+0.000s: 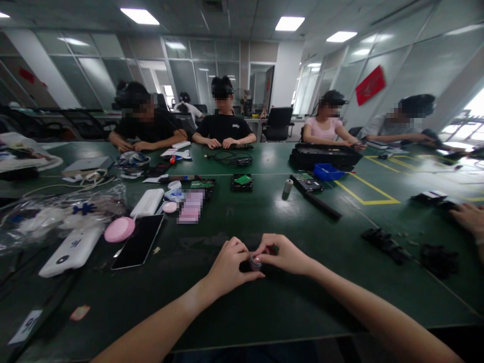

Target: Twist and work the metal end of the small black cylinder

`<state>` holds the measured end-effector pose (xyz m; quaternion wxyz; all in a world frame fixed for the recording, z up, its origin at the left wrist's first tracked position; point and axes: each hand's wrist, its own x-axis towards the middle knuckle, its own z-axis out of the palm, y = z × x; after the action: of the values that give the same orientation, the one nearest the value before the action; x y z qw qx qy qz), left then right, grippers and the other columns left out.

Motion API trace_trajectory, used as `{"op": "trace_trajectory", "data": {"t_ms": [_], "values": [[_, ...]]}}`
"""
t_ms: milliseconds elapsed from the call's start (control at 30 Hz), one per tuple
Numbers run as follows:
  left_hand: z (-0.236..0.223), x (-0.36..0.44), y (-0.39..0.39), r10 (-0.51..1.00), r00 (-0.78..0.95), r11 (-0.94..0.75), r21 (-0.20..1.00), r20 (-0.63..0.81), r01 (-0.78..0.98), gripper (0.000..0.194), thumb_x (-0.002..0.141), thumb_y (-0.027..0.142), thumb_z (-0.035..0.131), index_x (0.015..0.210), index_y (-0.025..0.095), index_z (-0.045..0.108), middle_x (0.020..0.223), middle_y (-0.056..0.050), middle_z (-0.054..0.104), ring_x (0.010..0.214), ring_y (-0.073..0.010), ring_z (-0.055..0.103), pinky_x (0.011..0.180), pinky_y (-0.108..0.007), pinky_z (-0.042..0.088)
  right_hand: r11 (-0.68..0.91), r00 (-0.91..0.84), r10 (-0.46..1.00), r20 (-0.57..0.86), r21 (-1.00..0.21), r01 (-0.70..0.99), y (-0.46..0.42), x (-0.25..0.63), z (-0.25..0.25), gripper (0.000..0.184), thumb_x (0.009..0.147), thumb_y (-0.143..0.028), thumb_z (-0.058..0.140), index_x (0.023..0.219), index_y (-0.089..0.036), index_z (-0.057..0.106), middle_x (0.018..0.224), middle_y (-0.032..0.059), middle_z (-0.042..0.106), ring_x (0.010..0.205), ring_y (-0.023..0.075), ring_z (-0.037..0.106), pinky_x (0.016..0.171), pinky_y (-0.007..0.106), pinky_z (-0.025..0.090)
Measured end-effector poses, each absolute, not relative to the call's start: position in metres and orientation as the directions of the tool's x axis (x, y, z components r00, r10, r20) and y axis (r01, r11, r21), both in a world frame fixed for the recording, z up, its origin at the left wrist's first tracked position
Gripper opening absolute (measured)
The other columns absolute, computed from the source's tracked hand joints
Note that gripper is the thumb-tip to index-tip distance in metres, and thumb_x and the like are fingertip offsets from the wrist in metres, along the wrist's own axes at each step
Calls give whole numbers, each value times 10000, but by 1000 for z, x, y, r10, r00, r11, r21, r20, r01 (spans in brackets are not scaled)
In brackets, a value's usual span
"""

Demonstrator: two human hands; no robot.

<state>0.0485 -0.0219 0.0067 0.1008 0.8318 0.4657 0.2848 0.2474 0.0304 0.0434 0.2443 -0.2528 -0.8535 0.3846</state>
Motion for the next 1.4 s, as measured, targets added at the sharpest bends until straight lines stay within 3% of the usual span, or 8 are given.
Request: {"op": "trace_trajectory", "data": {"t_ms": [267,533,733,1033,1167,1400], "values": [[10,50,-24,829,416,-550,412,372,727,346,720,521,754,875,213,722,816,-31,622,869,-228,512,724,-343,399,520,-704,664,251,-832,194,30,253,37,270,723,-397,783,745,-146,687,717,-10,560,622,111,483,549,226,370],[13,50,-25,825,434,-556,390,361,734,288,737,481,756,820,208,719,823,-36,625,869,-229,510,731,-348,394,579,-707,652,274,-782,231,25,253,40,220,754,-389,763,836,-185,752,691,-15,531,620,116,474,543,230,358],[13,51,-25,824,437,-558,379,362,739,285,738,473,757,833,206,725,821,-42,635,877,-238,511,737,-357,387,681,-748,599,285,-672,290,24,254,49,160,824,-359,709,869,-211,748,675,-24,537,631,118,506,639,251,388],[14,50,-23,831,431,-549,386,353,742,302,739,468,758,870,198,730,830,-42,643,889,-239,511,734,-356,394,765,-819,514,254,-567,304,24,258,56,160,942,-264,562,1028,-237,694,853,18,604,813,156,567,780,297,387],[14,51,-24,832,429,-547,392,351,740,299,738,462,761,855,189,730,823,-42,643,885,-238,514,740,-362,395,759,-817,513,263,-583,289,21,257,55,161,948,-226,544,1023,-223,687,870,23,599,841,161,567,796,304,399],[12,51,-23,838,414,-538,411,356,736,324,724,482,766,848,185,724,839,-43,651,889,-238,517,750,-368,404,674,-726,590,354,-711,201,34,264,52,169,936,-287,561,959,-197,702,859,30,575,821,159,569,753,282,452]]}}
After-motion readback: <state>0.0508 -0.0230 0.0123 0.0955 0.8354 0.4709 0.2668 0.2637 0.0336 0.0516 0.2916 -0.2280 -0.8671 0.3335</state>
